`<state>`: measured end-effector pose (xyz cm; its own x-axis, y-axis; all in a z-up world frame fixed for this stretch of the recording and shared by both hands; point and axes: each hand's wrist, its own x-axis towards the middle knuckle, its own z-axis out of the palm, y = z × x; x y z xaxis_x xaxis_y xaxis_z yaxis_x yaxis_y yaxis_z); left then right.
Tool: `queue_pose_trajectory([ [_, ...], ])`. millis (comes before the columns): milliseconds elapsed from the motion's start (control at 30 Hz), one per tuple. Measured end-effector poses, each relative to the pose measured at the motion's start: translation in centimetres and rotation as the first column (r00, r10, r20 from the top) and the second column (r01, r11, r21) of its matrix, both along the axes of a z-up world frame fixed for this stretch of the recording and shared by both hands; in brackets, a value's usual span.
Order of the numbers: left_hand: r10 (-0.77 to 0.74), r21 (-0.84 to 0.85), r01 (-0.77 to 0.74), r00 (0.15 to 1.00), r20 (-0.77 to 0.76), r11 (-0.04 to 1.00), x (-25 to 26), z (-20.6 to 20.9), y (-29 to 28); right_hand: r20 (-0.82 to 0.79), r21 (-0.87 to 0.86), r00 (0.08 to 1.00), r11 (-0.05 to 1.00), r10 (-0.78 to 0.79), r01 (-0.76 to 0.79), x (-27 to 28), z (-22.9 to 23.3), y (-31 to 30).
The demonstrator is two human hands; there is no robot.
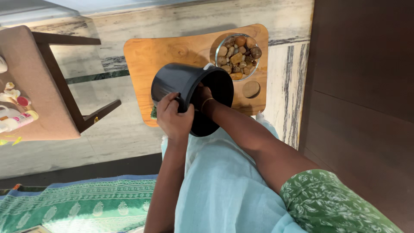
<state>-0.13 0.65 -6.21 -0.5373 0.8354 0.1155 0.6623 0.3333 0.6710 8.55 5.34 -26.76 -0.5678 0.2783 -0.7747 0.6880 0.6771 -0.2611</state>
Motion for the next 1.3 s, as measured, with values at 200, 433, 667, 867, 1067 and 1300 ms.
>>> queue_pose_trajectory([
  [200, 0.003, -0.022, -0.002, 1.0, 0.027, 1.0, 0.1, 0.3, -0.4, -0.118, 0.269, 0.989, 0.962, 0.084, -0.049, 0.9, -4.1, -1.3],
  [433, 0.043, -0.057, -0.04, 0.998, 0.048, 0.998, 0.3, 0.7, -0.5, -0.205, 0.015, 0.979, 1.0, -0.002, 0.005, 2.5, -0.4, -0.6],
  [667, 0.098, -0.071, -0.098, 0.995, -0.003, 0.993, -0.7, 0.6, -1.1, 0.026, -0.938, 0.33, 0.091, -0.944, 0.334, 9.1, 3.5, 0.5],
  [867, 0.119, -0.082, -0.123, 0.992, -0.051, 0.989, -0.7, 0.1, -1.2, 0.36, -0.92, 0.062, -0.365, -0.931, -0.145, 17.1, 5.6, 3.2],
  [1067, 0.144, -0.055, -0.147, 0.988, -0.057, 0.988, -0.8, -0.5, -1.7, 0.564, -0.826, -0.037, -0.563, -0.825, -0.029, 21.1, 8.6, 7.3],
  [1300, 0.169, -0.096, -0.175, 0.984, -0.064, 0.98, -0.6, -1.0, -2.5, 0.435, -0.862, -0.237, -0.478, -0.868, 0.167, 23.3, 3.8, 7.9],
])
